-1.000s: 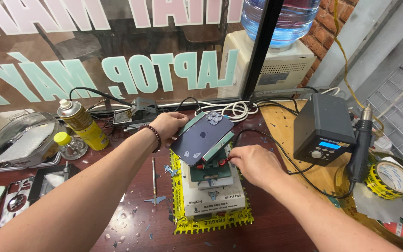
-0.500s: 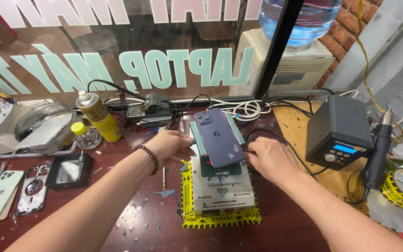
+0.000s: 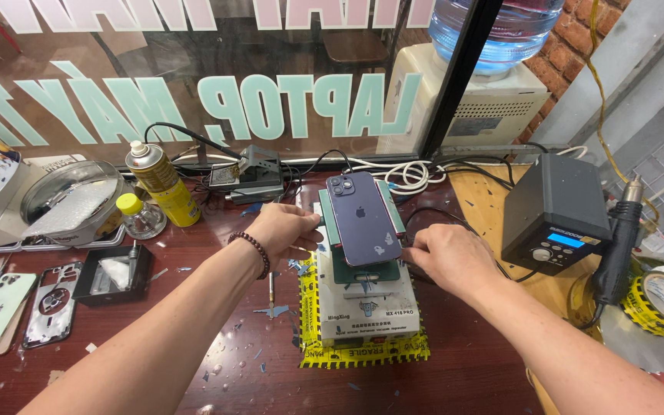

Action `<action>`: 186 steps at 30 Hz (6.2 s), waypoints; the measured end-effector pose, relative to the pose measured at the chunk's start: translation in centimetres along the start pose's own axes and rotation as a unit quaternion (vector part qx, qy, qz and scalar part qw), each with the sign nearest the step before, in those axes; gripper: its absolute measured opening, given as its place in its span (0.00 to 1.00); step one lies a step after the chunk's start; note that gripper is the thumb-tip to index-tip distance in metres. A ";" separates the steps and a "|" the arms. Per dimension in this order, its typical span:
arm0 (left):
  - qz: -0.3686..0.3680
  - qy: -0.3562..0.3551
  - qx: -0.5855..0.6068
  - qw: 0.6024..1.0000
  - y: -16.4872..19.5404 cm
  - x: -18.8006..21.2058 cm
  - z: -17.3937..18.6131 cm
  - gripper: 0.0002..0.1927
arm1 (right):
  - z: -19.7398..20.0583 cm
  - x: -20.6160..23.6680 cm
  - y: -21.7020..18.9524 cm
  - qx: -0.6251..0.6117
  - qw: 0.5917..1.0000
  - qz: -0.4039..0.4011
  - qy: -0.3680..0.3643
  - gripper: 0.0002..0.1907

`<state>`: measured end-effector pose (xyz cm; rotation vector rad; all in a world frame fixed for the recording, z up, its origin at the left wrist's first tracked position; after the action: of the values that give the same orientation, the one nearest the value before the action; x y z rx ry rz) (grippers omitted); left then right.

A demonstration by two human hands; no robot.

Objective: The person clamps a smartphone in a bench press machine and works around its edge with a handheld tool to separate the back cover. They lift off the detached back panel, set it aside, then use a brush to sweep glass debris off the machine and phone body before repositioning the phone in the press.

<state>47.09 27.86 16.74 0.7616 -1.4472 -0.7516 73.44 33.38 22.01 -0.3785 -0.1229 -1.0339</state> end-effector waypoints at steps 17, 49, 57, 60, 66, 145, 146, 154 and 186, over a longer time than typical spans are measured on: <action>0.003 -0.024 -0.011 1.000 1.1 -1.0 1.1 0.12 | -0.1 -0.1 0.4 -0.023 1.000 0.004 0.016 0.17; 0.079 0.187 -0.222 0.954 -14.0 -2.8 7.4 0.11 | 4.1 3.0 -0.8 -0.436 0.896 0.027 0.075 0.16; -0.198 -0.047 -0.043 0.978 -3.9 5.7 2.5 0.10 | 0.8 0.9 -14.0 -0.448 0.888 0.061 -0.080 0.17; -0.209 -0.067 -0.048 0.974 -2.8 6.9 1.6 0.12 | 1.6 -0.4 -16.6 -0.334 0.931 0.149 0.013 0.13; 0.012 0.077 -0.071 0.994 -8.8 2.8 8.8 0.17 | 1.4 -0.7 -16.2 -0.379 0.914 0.137 -0.052 0.11; -0.102 0.146 0.028 0.984 3.8 10.1 6.2 0.17 | 2.6 2.4 5.3 -0.650 0.754 -0.003 0.094 0.28; -0.096 0.148 0.043 0.983 2.9 10.5 6.3 0.18 | 2.2 2.8 5.7 -0.641 0.762 -0.014 0.088 0.27; -0.141 0.096 -0.166 0.971 6.2 9.4 0.3 0.20 | 4.6 1.2 -0.5 -0.406 0.889 0.139 0.162 0.12; -0.051 0.061 -0.115 0.990 1.8 1.8 -1.7 0.22 | 10.3 -12.6 0.5 -0.297 0.931 0.100 0.187 0.12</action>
<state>48.72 27.38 19.33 0.6940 -1.1948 -0.9175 68.19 47.61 28.01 -0.7173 0.5771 -0.9073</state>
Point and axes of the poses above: each hand's wrist, its own x-axis away from the middle knuckle, its own z-axis out of the back of the hand, y = z × x, the point moved 6 cm from there along -x, towards the middle knuckle, and after that the axes turned 13 degrees about -y, right-handed, at the moved point
